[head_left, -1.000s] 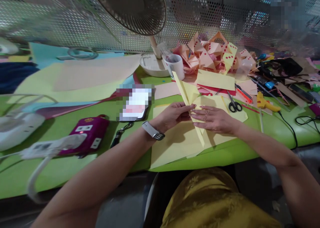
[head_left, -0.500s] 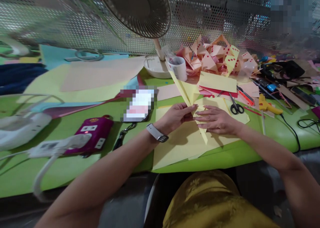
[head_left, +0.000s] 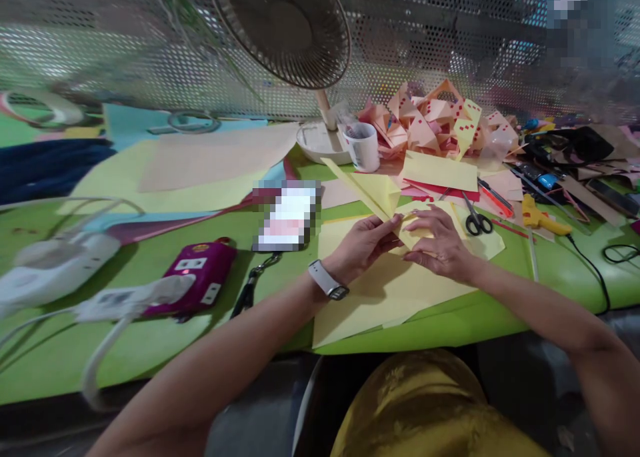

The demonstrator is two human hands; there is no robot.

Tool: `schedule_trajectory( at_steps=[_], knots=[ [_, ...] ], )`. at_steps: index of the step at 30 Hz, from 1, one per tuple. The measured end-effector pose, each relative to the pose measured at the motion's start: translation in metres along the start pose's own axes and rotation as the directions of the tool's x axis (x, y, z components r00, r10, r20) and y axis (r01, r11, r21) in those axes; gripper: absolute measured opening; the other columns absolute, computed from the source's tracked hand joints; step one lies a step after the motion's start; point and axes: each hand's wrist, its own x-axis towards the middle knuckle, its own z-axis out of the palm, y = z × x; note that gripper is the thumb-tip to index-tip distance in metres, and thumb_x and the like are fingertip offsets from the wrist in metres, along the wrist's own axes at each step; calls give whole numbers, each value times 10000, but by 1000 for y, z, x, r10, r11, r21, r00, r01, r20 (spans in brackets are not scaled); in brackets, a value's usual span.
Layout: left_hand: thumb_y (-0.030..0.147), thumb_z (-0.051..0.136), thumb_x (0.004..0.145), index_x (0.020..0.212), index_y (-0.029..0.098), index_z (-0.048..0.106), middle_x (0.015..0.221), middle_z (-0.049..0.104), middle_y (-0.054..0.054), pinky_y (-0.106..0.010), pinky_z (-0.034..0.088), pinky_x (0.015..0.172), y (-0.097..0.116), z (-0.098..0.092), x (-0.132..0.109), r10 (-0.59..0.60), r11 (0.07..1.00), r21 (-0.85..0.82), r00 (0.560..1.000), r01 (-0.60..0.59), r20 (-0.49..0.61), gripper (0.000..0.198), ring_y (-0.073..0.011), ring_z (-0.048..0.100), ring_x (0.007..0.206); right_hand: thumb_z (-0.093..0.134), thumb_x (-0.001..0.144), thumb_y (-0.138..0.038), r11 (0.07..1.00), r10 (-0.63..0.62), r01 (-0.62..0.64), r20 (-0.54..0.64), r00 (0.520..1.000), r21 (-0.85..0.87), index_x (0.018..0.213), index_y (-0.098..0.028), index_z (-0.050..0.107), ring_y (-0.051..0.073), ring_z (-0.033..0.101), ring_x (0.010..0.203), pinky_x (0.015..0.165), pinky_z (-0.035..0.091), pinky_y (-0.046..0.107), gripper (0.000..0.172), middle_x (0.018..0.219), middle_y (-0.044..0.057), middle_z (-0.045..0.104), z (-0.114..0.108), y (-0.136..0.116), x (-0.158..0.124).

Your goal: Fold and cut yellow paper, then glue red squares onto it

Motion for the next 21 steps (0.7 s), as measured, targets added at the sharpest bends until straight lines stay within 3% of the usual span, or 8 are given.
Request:
schedule_trajectory(
  at_steps=[4, 7, 10, 13, 17, 21],
  knots=[
    [392, 912, 608, 653, 147, 650, 576, 609, 37, -202, 509, 538, -1, 3, -3, 19, 997, -71, 999, -21, -35, 361, -86, 583, 548, 670, 886, -386, 997, 16, -24, -103, 995, -75, 731, -227, 704, 269, 400, 1361, 1175, 323, 475, 224, 1364, 56, 561, 0, -3, -1],
    [319, 873, 688, 775, 150, 706, 664, 669, 31, -215, 550, 619, -2, 7, -4, 3, 991, -134, 1000, -6, -23, 253, -69, 590, 544, 640, 905, -381, 992, 105, -113, -130, 986, -56, 683, -209, 697, 281, 361, 1393, 1163, 336, 501, 286, 1460, 55, 489, 2, -1, 1],
    [338, 825, 755, 891, 153, 725, 787, 732, -14, -261, 577, 759, -2, 8, -3, -23, 980, -196, 998, 33, 50, 250, -112, 676, 682, 635, 905, -414, 981, 193, -193, -115, 974, 11, 664, -202, 704, 287, 363, 1397, 1154, 339, 536, 329, 1456, 71, 497, 4, 5, 1],
    [392, 822, 752, 897, 144, 723, 820, 748, -39, -275, 579, 798, -3, 6, -3, 10, 975, -222, 994, 15, 108, 304, -140, 702, 748, 657, 891, -417, 965, 260, -255, -96, 961, 60, 689, -208, 722, 284, 384, 1382, 1144, 346, 541, 298, 1437, 75, 519, 5, 10, 0],
    [223, 884, 664, 938, 149, 743, 906, 767, -41, -258, 563, 851, -6, 1, -3, 77, 985, -167, 982, -48, 173, 317, -140, 712, 815, 682, 875, -403, 940, 335, -331, -50, 941, 82, 717, -219, 730, 269, 395, 1369, 1150, 339, 519, 247, 1425, 65, 532, 3, 11, 0],
    [194, 859, 697, 1016, 159, 743, 959, 772, -36, -255, 550, 874, -10, 0, -2, 116, 984, -157, 972, -85, 206, 341, -134, 713, 855, 710, 852, -407, 918, 378, -372, -16, 926, 137, 684, -220, 717, 272, 387, 1380, 1168, 311, 518, 251, 1430, 46, 533, 0, 8, 3]
  ],
)
